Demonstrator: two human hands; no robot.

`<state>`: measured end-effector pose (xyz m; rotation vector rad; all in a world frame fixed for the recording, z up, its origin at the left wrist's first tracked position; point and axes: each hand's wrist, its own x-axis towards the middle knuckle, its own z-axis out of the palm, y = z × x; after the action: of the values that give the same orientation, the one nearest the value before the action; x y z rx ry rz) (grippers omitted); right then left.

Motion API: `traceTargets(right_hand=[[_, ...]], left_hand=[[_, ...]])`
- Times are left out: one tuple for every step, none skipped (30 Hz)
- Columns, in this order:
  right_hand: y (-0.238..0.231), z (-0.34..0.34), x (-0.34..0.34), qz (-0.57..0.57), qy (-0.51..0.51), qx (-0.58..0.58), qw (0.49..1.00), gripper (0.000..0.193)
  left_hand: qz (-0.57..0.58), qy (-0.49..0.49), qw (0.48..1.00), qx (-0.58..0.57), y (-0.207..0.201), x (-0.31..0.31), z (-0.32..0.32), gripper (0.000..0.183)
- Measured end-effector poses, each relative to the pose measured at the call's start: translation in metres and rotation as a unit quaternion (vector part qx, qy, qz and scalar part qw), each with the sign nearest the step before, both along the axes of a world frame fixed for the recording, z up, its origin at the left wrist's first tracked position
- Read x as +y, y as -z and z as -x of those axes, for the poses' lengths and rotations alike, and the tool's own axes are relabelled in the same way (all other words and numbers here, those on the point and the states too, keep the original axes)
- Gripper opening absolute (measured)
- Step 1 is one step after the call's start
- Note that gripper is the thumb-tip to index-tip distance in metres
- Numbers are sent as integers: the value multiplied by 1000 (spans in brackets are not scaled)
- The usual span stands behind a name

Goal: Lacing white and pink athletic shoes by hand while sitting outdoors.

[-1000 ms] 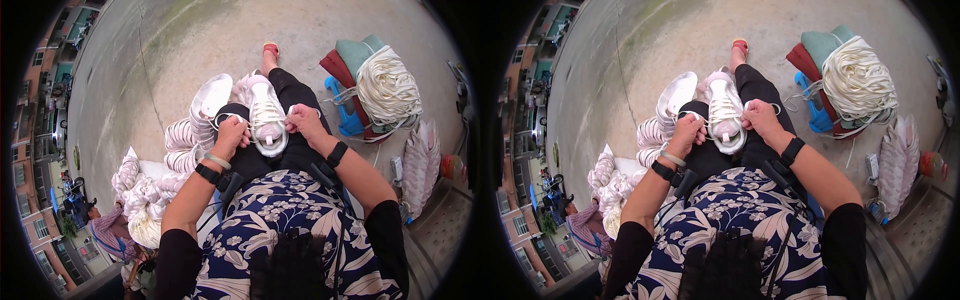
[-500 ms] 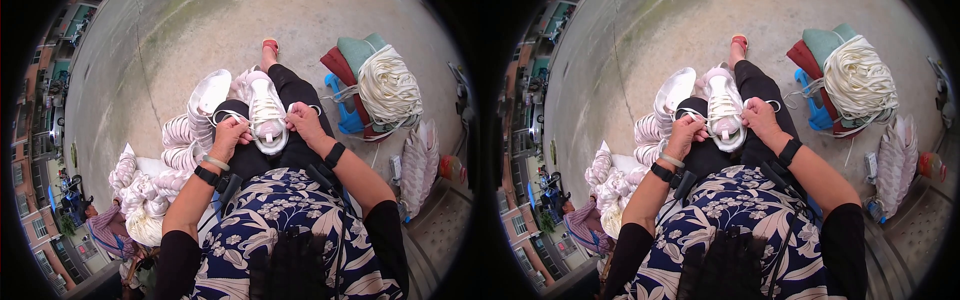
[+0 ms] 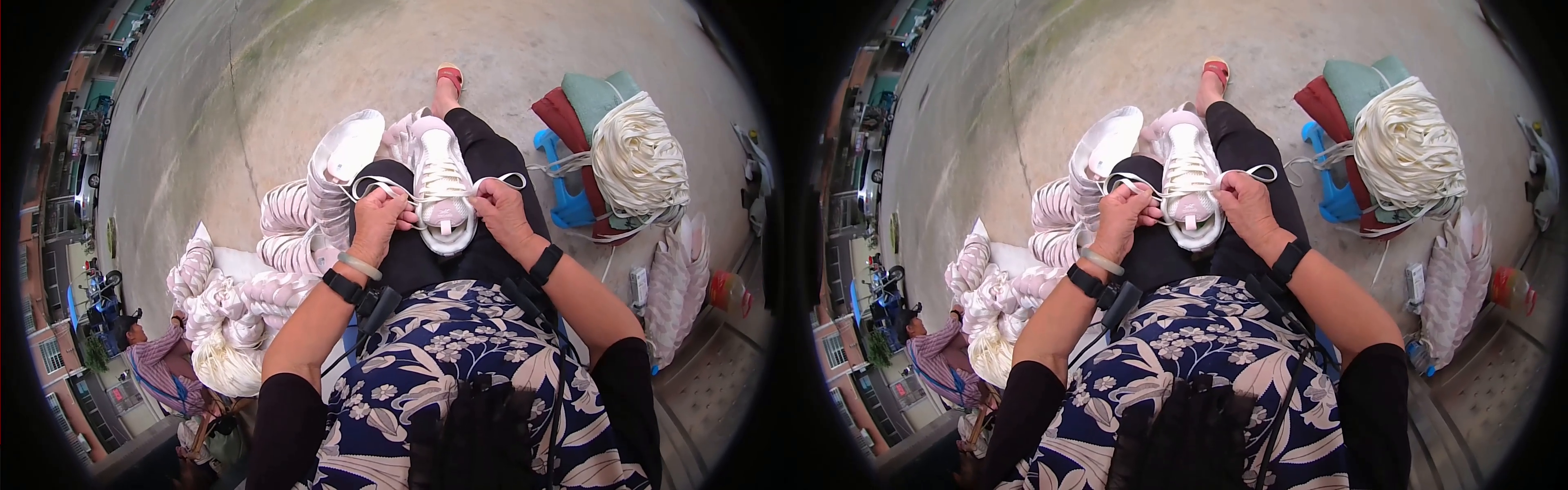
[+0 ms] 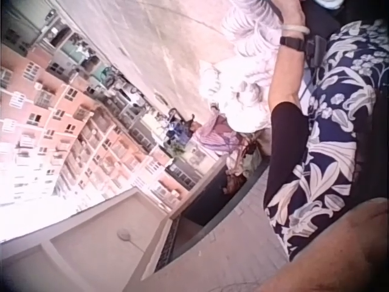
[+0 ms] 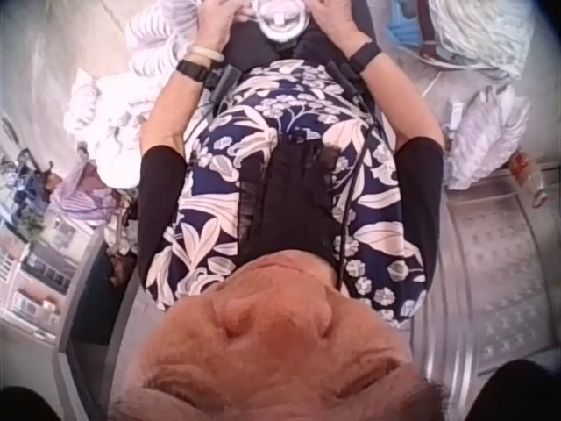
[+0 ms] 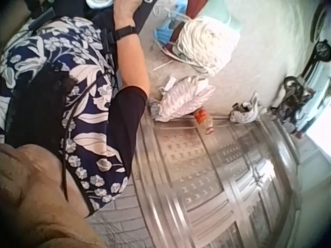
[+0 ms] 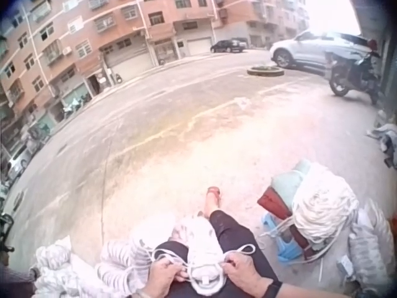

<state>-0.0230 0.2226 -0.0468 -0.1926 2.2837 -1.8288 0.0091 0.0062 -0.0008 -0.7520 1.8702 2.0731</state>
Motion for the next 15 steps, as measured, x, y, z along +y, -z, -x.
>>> traceTargets(right_hand=[[-2,2,1,-1,-6,2,1000,10],[-4,3,2,-19,-14,2,1000,11],[-7,4,1,-54,-20,-20,998,12],[-11,3,0,-39,-36,3,999,12],[-16,1,0,-101,-31,74,992,15],[-21,-2,0,-161,-25,143,976,17],[-26,-7,1,-147,-40,85,985,21],[-30,-10,0,-165,-46,69,983,21],[-32,-11,-1,-200,-54,98,973,22],[-34,-11,-1,-220,-63,142,963,23],[-34,-9,-2,-249,-63,123,959,22],[-33,-7,-2,-251,-71,129,957,22],[-32,-6,-2,-245,-75,120,959,20],[-30,-5,-2,-251,-75,95,960,19],[-28,-5,-2,-259,-80,124,955,16]], left_hand=[[-4,-1,1000,8,1,0,0,10],[-6,-9,1000,10,1,-1,1,10],[-5,4,1000,13,2,-1,1,9],[-3,16,1000,18,2,-1,0,8],[-9,13,1000,18,3,-1,0,6],[-1,14,1000,22,3,0,0,6],[13,12,1000,25,3,2,-1,7],[27,11,999,31,4,3,-1,7],[23,2,999,35,5,4,-1,7],[39,2,999,36,5,6,-1,7],[56,3,998,42,5,7,-1,8],[53,-7,998,41,5,7,0,8],[64,-1,997,46,5,7,0,9],[74,7,996,50,5,7,0,9],[80,1,996,51,6,8,1,9]])
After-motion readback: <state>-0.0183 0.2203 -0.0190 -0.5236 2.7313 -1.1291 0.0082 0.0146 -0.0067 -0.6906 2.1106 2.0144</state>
